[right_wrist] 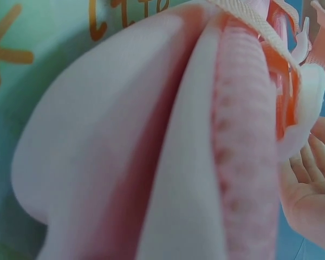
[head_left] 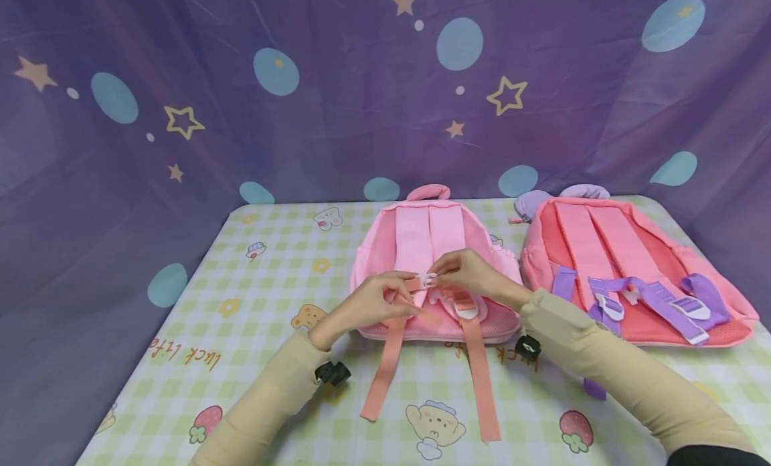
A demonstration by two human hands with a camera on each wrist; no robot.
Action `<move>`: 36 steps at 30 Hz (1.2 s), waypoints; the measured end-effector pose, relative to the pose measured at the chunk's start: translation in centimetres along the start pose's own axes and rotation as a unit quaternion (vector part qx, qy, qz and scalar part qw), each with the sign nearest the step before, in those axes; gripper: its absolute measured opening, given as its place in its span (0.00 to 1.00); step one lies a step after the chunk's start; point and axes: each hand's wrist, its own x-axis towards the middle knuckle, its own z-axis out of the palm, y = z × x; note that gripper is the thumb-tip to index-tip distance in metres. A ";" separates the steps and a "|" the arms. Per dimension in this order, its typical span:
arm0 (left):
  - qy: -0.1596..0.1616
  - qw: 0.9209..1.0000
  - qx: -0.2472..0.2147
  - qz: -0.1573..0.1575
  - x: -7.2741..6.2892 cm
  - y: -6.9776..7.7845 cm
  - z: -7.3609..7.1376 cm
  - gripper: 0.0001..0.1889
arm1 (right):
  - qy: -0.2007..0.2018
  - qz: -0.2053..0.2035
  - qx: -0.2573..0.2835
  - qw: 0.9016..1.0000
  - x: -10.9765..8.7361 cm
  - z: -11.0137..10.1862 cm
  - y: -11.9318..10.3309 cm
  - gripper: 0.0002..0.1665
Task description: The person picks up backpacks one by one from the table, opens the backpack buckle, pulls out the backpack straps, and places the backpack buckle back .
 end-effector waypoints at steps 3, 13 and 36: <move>-0.002 1.000 -0.001 0.003 0.0 0.0 0.0 0.08 | 0.000 -0.004 -0.004 1.000 0.0 0.0 0.1 0.09; -0.015 0.999 -0.030 0.013 0.1 -0.1 0.0 0.16 | -0.008 -0.024 0.006 1.000 -0.2 -0.4 0.1 0.08; 0.088 0.993 0.073 0.023 2.0 -0.6 0.2 0.08 | -0.009 -0.036 -0.013 0.999 -0.3 -0.4 0.3 0.07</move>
